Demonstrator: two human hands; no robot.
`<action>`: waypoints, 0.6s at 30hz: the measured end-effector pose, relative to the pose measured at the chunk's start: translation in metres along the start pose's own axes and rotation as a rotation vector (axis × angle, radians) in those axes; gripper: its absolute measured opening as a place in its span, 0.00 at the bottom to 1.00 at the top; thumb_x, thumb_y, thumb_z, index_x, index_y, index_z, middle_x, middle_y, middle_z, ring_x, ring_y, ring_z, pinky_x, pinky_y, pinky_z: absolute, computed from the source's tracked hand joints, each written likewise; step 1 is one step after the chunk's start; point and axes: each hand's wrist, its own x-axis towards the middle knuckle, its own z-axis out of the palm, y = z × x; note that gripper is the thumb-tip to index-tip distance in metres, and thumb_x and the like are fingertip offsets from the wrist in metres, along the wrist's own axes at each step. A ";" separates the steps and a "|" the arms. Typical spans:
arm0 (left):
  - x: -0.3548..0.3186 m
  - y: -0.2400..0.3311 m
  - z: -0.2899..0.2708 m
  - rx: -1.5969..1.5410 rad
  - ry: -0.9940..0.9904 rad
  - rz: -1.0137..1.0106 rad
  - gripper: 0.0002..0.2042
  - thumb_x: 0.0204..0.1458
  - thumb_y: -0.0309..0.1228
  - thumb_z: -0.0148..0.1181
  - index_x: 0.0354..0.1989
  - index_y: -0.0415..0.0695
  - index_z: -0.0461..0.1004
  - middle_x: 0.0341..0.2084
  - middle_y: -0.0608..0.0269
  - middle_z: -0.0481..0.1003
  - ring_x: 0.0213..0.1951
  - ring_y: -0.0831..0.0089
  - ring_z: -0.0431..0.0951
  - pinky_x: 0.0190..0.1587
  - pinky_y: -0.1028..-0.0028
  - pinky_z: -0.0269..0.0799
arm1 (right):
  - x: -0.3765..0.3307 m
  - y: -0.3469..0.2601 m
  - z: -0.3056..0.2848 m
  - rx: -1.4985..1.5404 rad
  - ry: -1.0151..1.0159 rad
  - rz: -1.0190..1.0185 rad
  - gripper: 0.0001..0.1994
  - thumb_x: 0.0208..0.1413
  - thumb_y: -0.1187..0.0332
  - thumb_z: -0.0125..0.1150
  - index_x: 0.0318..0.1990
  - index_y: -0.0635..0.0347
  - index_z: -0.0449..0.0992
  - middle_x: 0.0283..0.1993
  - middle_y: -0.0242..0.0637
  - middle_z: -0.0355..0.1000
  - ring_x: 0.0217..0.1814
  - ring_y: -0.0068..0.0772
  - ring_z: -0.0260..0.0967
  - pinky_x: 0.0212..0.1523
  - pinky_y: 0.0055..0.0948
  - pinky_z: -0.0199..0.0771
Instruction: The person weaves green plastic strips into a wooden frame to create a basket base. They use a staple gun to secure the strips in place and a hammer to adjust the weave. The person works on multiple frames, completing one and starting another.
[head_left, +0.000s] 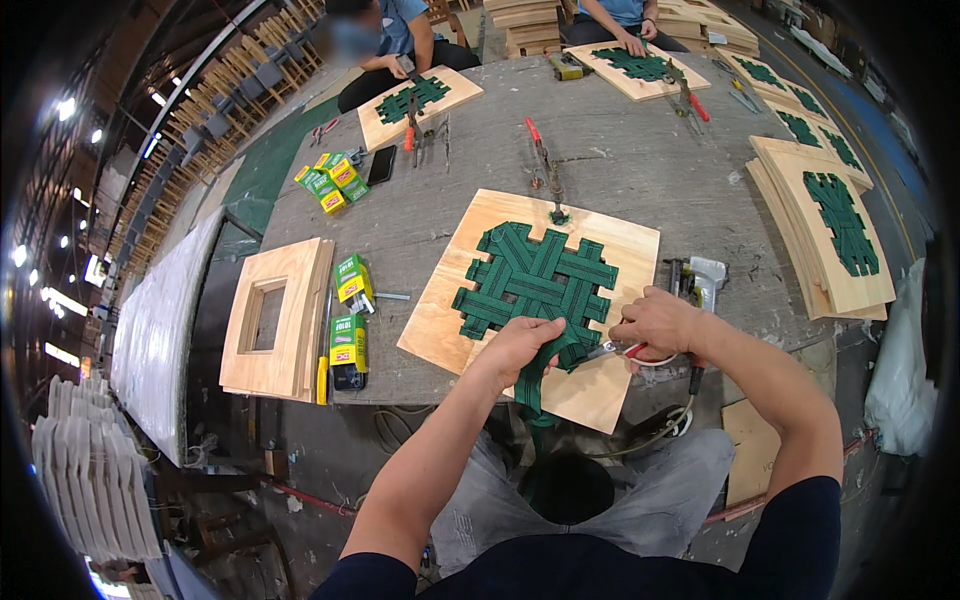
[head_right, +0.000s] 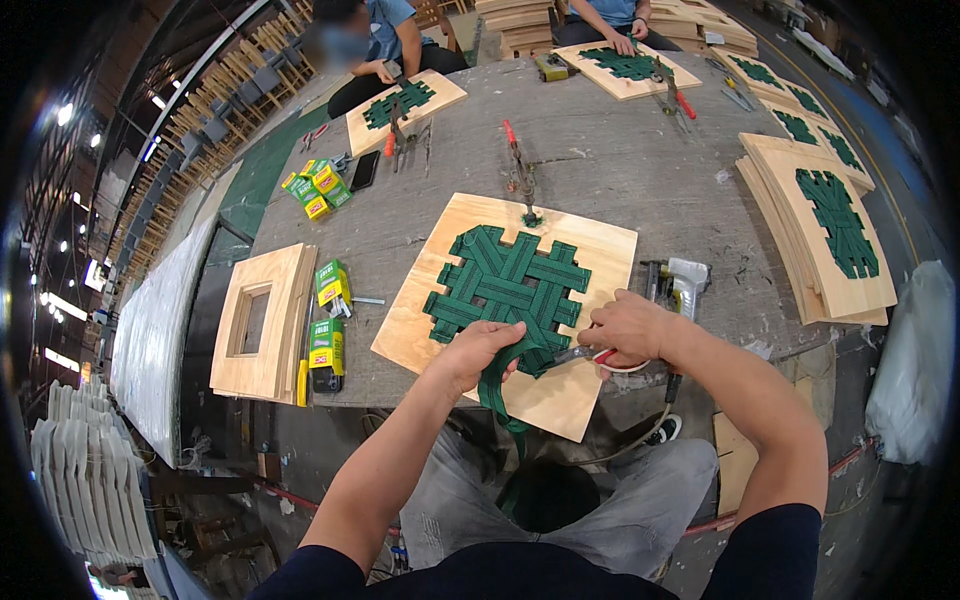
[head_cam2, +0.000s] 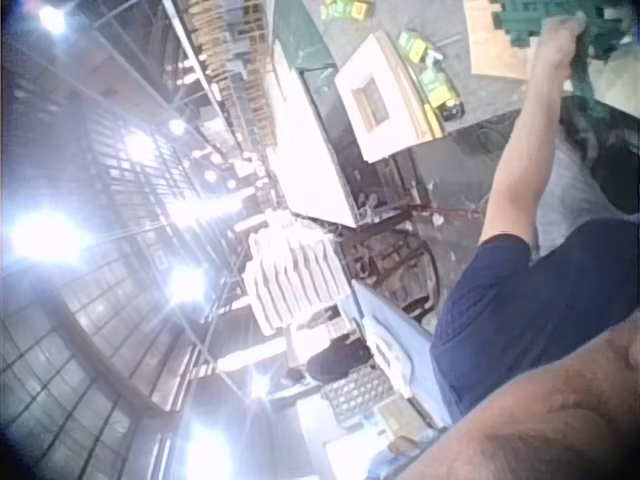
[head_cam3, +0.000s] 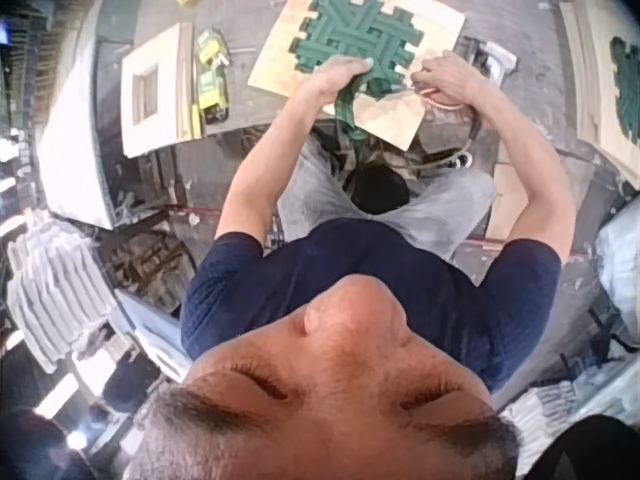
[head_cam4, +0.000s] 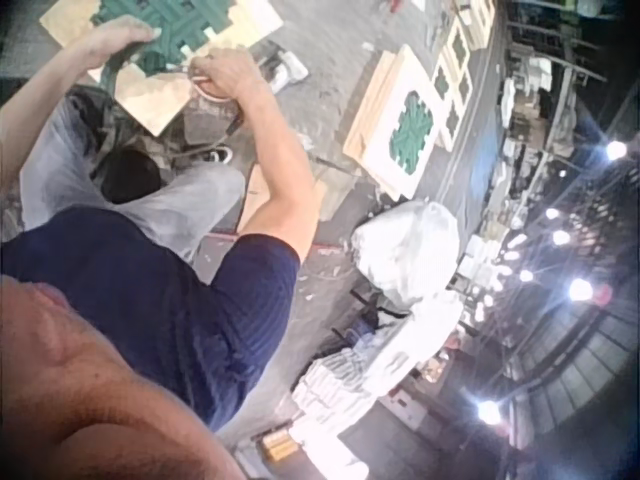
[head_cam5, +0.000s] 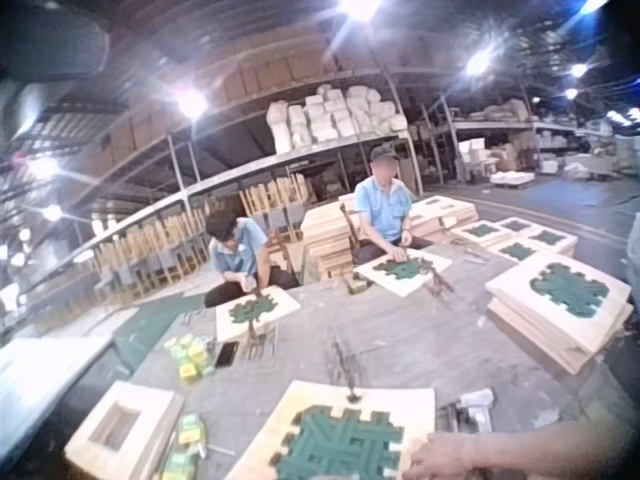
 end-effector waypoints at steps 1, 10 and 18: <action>0.001 0.001 0.000 0.006 -0.014 -0.001 0.16 0.67 0.42 0.59 0.34 0.41 0.78 0.19 0.65 0.75 0.19 0.76 0.73 0.23 0.75 0.70 | 0.002 0.003 0.001 -0.010 -0.006 -0.015 0.21 0.51 0.51 0.70 0.52 0.40 0.78 0.41 0.31 0.74 0.46 0.36 0.76 0.47 0.40 0.68; 0.000 0.001 -0.005 -0.027 -0.043 0.004 0.16 0.68 0.41 0.58 0.34 0.41 0.78 0.18 0.65 0.75 0.18 0.77 0.72 0.23 0.75 0.69 | 0.012 0.006 0.000 0.083 0.008 -0.127 0.21 0.54 0.49 0.66 0.53 0.44 0.77 0.38 0.34 0.75 0.44 0.40 0.78 0.46 0.44 0.71; -0.016 0.007 0.002 -0.126 -0.069 0.151 0.15 0.69 0.40 0.56 0.41 0.38 0.76 0.23 0.63 0.77 0.23 0.76 0.76 0.30 0.75 0.75 | 0.010 -0.015 0.013 0.170 0.077 -0.118 0.19 0.53 0.50 0.67 0.48 0.45 0.77 0.31 0.38 0.73 0.33 0.51 0.77 0.31 0.51 0.75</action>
